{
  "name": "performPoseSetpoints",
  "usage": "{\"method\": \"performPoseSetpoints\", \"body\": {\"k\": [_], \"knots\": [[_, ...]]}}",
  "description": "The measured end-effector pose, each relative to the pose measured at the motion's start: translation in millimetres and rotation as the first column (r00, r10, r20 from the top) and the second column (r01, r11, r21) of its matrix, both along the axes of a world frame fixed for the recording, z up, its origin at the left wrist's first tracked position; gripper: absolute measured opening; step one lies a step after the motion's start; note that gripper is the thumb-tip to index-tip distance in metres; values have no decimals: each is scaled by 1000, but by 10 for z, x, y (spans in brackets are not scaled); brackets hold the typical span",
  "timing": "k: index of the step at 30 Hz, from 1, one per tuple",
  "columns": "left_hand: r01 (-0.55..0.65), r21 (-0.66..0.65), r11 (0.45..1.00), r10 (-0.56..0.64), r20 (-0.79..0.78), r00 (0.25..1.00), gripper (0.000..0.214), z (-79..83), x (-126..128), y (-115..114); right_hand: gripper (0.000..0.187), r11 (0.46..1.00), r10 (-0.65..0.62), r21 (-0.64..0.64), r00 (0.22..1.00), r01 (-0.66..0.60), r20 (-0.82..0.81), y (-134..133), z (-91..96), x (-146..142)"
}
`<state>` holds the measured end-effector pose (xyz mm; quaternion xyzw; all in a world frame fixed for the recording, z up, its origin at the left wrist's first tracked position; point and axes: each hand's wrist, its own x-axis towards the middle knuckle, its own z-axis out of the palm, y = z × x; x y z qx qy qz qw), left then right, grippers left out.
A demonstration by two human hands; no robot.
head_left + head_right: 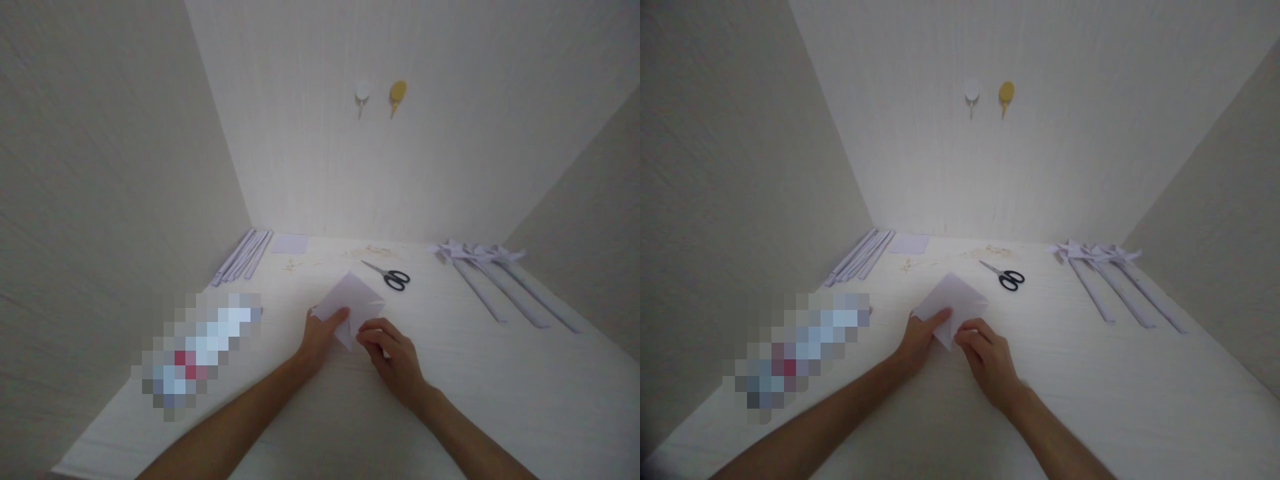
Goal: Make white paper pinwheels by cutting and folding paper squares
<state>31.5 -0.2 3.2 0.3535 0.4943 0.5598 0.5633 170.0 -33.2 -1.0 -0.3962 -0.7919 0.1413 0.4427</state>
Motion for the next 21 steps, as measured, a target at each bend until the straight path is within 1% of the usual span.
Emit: {"method": "performPoseSetpoints", "body": {"k": [2,4,8,10,12,15,17,21], "knots": [[4,6,1000,-4,-56,998,29,17,-5,-9,15,995,5,-99,995,-15,-101,-6,17,-21],[4,16,1000,-3,-82,997,27,32,-6,-14,13,985,-15,-170,982,-18,-189,-6,31,-41],[27,22,999,-25,-55,998,24,45,11,-16,10,971,-100,-238,949,28,-297,21,49,-56],[57,18,998,-56,-22,998,25,47,21,-20,9,974,-113,-219,950,49,-289,43,55,-50],[72,5,997,-72,-3,997,26,50,27,-27,10,984,-128,-152,962,93,-241,66,60,-40],[95,14,995,-94,-45,995,25,58,33,-42,9,983,-180,-69,968,170,-175,92,63,-26],[118,35,992,-115,-85,990,24,63,36,-51,7,971,-233,-82,960,223,-154,103,65,-20],[143,26,989,-139,-118,983,23,61,39,-63,5,932,-342,-179,926,314,-159,114,69,-17]]}}
